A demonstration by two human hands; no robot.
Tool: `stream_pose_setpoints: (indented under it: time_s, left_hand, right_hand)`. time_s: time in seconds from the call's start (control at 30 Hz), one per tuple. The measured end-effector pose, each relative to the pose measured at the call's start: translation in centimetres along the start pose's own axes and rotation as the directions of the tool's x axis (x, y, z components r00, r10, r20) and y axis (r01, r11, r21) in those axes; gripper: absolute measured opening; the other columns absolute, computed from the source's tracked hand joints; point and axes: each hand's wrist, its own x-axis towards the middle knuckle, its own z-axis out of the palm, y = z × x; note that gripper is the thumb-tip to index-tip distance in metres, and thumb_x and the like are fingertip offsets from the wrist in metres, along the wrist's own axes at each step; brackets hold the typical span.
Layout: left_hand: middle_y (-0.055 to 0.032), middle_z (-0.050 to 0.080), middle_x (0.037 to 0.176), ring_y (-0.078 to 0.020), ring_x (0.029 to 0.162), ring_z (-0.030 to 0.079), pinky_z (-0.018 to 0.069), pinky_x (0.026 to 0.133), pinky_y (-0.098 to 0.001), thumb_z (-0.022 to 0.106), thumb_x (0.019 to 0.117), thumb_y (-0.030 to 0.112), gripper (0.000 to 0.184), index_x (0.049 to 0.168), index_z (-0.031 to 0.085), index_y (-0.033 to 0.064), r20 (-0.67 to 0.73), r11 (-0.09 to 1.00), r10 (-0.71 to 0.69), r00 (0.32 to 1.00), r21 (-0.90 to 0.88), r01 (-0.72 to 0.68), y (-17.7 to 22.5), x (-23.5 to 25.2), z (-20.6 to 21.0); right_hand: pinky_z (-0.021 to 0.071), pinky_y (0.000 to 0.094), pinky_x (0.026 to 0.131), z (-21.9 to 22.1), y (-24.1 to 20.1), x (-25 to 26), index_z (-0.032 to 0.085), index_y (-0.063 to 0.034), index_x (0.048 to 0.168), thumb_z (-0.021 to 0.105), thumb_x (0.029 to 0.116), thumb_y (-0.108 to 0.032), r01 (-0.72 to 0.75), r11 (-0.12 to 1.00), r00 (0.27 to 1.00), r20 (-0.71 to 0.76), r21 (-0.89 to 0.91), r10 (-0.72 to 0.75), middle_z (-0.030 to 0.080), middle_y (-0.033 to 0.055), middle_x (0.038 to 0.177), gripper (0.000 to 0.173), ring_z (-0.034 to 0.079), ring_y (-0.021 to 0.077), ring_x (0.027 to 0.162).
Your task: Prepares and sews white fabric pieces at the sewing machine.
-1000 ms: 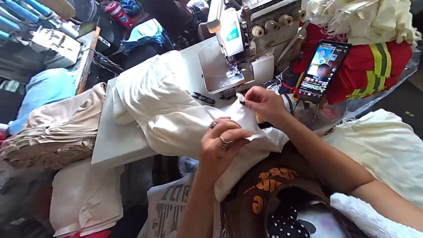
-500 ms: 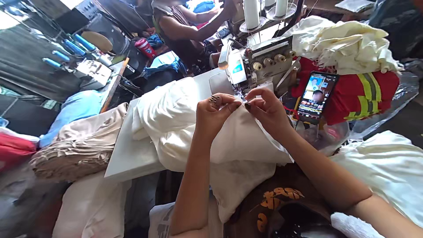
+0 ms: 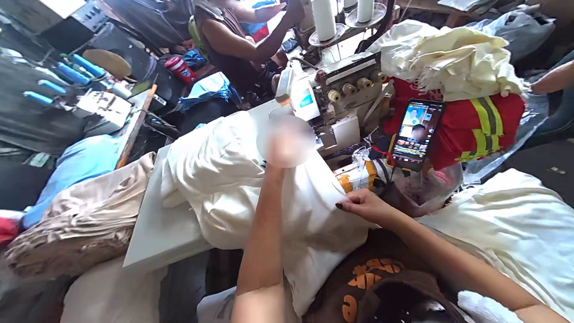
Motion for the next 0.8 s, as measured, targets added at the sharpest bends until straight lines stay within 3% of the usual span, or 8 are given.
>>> stream_pose_setpoints:
  time_s: [0.07,0.1,0.17,0.23,0.37,0.5,0.67,0.8]
  left_hand:
    - [-0.0074,0.068,0.092,-0.0147,0.081,0.064,0.0548,0.076,-0.0358,0.079,0.0861,0.014,0.023,0.103,0.068,0.0031,-0.075,0.993,0.031,0.997,0.119,-0.022,-1.0,-0.6,1.1]
    - [-0.0125,0.068,0.103,-0.0236,0.094,0.065,0.054,0.085,-0.0452,0.078,0.0879,0.015,0.02,0.101,0.069,0.0022,-0.096,0.976,0.066,0.993,0.214,-0.044,-0.8,-1.1,1.3]
    - [-0.0197,0.067,0.115,-0.04,0.11,0.062,0.0475,0.094,-0.0603,0.073,0.0945,0.017,0.017,0.101,0.073,0.0016,-0.108,0.868,0.201,0.974,0.481,-0.125,0.0,-2.6,1.8]
    - [-0.0223,0.066,0.118,-0.046,0.114,0.059,0.0452,0.096,-0.0643,0.066,0.0993,0.018,0.018,0.103,0.075,0.0022,-0.129,0.761,0.241,0.962,0.64,-0.105,1.5,-4.3,2.9]
    - [-0.0188,0.07,0.123,-0.0388,0.119,0.064,0.0464,0.103,-0.0579,0.057,0.1036,0.018,0.026,0.117,0.074,0.0023,-0.167,0.688,0.195,0.966,0.725,-0.014,2.8,-8.0,6.2]
    - [-0.0126,0.071,0.126,-0.0337,0.12,0.065,0.0468,0.104,-0.053,0.059,0.1005,0.011,0.031,0.129,0.071,0.0083,-0.166,0.63,0.226,0.96,0.776,-0.014,3.5,-9.4,7.9]
    - [-0.0109,0.07,0.127,-0.0308,0.123,0.063,0.0474,0.106,-0.0494,0.059,0.1004,0.011,0.031,0.13,0.071,0.0117,-0.173,0.645,0.25,0.953,0.764,-0.03,2.9,-8.3,7.8]
    - [-0.0144,0.073,0.119,-0.0326,0.118,0.067,0.0486,0.104,-0.0512,0.055,0.1034,0.014,0.026,0.12,0.073,0.0055,-0.174,0.709,0.221,0.96,0.705,-0.035,2.4,-6.8,7.0]
  right_hand:
    - [0.0397,0.0179,0.062,-0.4,0.7,0.2,0.063,-0.0077,0.076,0.057,0.1018,-0.027,-0.047,0.998,0.999,0.001,0.044,0.047,0.051,-0.0105,0.068,0.033,0.046,-0.0051,0.064]
    - [0.0396,0.0176,0.061,-0.4,1.1,0.2,0.063,-0.0076,0.074,0.057,0.1019,-0.025,-0.058,0.997,0.998,-0.029,0.058,0.06,0.051,-0.0105,0.067,0.033,0.046,-0.0052,0.063]
    - [0.0403,0.0175,0.06,-0.6,1.8,0.1,0.064,-0.0056,0.074,0.059,0.1009,-0.022,-0.066,0.997,0.991,-0.11,0.049,0.071,0.053,-0.009,0.066,0.032,0.047,-0.0049,0.062]
    - [0.0397,0.0176,0.06,-0.6,2.3,-0.2,0.064,-0.0038,0.073,0.061,0.0995,-0.023,-0.024,1.0,0.985,-0.172,-0.018,0.02,0.054,-0.0063,0.067,0.033,0.047,-0.004,0.063]
    - [0.0483,0.018,0.07,0.9,2.9,-2.2,0.071,0.0007,0.079,0.066,0.0971,-0.022,0.099,0.992,0.977,-0.182,-0.078,-0.112,0.065,0.0024,0.076,0.03,0.058,-0.0007,0.074]
    - [0.046,0.0151,0.065,2.5,3.4,-3.9,0.069,-0.0007,0.074,0.066,0.0972,-0.021,0.133,0.991,0.981,-0.14,-0.025,-0.135,0.063,-0.0003,0.07,0.03,0.056,-0.0033,0.069]
    - [0.0483,0.0137,0.067,2.2,2.9,-3.1,0.072,-0.0011,0.08,0.065,0.0986,-0.02,0.095,0.995,0.99,-0.11,0.044,-0.089,0.066,-0.0008,0.076,0.027,0.058,-0.0047,0.073]
    - [0.0494,0.0125,0.068,1.8,2.2,-2.1,0.072,-0.0017,0.084,0.062,0.1001,-0.02,0.079,0.991,0.992,-0.111,0.108,-0.067,0.067,-0.0029,0.079,0.026,0.06,-0.0063,0.074]
